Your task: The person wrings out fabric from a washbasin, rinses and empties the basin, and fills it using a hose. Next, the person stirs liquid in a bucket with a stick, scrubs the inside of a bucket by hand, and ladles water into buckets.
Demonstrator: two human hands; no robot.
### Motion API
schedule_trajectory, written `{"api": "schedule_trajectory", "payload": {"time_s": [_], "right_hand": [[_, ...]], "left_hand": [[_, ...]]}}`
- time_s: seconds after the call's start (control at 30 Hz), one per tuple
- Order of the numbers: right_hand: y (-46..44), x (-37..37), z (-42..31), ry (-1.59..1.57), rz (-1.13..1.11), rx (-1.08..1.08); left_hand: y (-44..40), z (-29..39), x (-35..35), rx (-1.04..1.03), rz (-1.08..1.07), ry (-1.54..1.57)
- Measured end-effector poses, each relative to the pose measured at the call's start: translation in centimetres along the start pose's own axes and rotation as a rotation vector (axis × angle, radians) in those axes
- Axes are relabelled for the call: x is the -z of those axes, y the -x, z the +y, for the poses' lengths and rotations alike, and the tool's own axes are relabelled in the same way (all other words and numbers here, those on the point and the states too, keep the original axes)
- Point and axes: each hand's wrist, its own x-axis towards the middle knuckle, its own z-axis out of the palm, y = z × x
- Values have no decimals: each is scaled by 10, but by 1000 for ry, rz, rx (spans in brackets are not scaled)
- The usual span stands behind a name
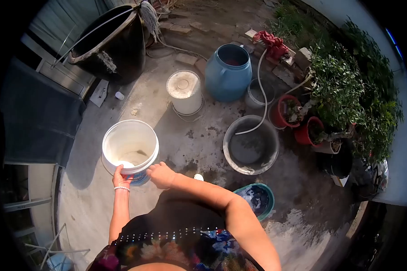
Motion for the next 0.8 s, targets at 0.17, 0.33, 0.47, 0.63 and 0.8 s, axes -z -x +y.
{"api": "schedule_trajectory", "payload": {"time_s": [0.17, 0.33, 0.47, 0.63, 0.8], "right_hand": [[3, 57, 166, -82, 24, -385], [42, 169, 297, -194, 230, -842], [37, 270, 391, -871, 860, -1054], [-5, 316, 595, -1520, 1193, -1150], [-76, 266, 765, -1762, 1293, -1507]], "left_hand": [[-70, 27, -84, -34, 68, -86], [-127, 38, -161, 49, 32, -74], [-137, 50, -230, 89, 36, -129], [-132, 49, -300, 134, 46, -119], [-114, 39, -354, 151, 170, -197]]}}
